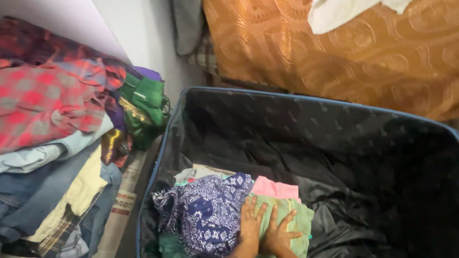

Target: The person packs a suitcase by taking folded clothes from a stack and placing them inside the main compartment one at a time.

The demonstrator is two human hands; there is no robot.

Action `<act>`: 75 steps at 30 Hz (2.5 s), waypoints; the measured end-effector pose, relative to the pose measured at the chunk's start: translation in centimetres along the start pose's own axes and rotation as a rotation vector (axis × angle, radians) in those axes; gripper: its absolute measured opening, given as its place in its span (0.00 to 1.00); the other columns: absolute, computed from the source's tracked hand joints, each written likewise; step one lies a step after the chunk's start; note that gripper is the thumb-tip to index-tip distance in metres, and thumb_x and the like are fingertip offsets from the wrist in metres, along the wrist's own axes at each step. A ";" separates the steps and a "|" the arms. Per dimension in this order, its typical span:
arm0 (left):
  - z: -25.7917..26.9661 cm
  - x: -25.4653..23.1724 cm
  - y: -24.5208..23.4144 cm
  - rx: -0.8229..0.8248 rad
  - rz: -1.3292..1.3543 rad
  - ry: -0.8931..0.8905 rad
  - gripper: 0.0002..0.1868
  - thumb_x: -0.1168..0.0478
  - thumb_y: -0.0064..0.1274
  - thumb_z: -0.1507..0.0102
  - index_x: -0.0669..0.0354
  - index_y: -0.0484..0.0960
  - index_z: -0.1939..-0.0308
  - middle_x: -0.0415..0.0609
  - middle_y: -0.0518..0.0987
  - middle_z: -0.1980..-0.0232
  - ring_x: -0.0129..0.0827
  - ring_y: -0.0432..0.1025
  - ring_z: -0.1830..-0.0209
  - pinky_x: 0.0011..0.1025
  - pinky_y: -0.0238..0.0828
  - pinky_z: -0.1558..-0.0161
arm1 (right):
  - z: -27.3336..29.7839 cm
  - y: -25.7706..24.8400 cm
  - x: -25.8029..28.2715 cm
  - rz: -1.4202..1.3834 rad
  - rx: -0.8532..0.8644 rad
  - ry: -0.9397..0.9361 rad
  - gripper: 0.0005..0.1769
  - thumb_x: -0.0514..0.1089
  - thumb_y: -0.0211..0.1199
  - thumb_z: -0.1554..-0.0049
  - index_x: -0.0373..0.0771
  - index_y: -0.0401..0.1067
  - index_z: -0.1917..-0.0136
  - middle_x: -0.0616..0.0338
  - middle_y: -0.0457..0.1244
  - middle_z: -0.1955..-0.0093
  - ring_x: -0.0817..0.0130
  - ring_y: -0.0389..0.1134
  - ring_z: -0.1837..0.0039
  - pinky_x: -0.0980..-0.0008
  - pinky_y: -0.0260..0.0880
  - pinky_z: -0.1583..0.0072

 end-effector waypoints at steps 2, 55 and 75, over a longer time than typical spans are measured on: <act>0.0 0.5 -0.8 0.008 0.046 -0.004 0.42 0.59 0.34 0.29 0.40 0.26 0.18 0.54 0.30 0.14 0.58 0.27 0.16 0.56 0.18 0.25 | -0.4 0.1 -0.2 -0.039 -0.044 0.021 0.71 0.61 0.69 0.47 0.38 0.19 0.15 0.42 0.12 0.15 0.13 0.06 0.24 0.05 0.37 0.42; 14.9 81.2 -17.1 -0.627 1.218 -1.042 0.33 0.43 0.60 0.48 0.55 0.83 0.43 0.62 0.78 0.39 0.59 0.72 0.37 0.59 0.70 0.41 | -2.4 -51.9 63.0 -0.605 -1.017 -1.198 0.34 0.43 0.73 0.57 0.39 0.75 0.36 0.44 0.67 0.36 0.47 0.66 0.34 0.56 0.67 0.33; 12.0 80.6 -15.4 -1.350 1.003 -0.705 0.12 0.63 0.57 0.48 0.59 0.87 0.62 0.61 0.83 0.59 0.55 0.78 0.54 0.47 0.75 0.50 | -11.3 -53.8 69.3 0.095 -0.709 -1.216 0.44 0.56 0.71 0.57 0.60 0.64 0.27 0.54 0.50 0.20 0.47 0.43 0.20 0.42 0.42 0.24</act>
Point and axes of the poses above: each hand's wrist, its own z-axis away from the middle knuckle, its own y-axis out of the palm, x = y × z, the point moved 2 cm from there along -z, towards the middle knuckle
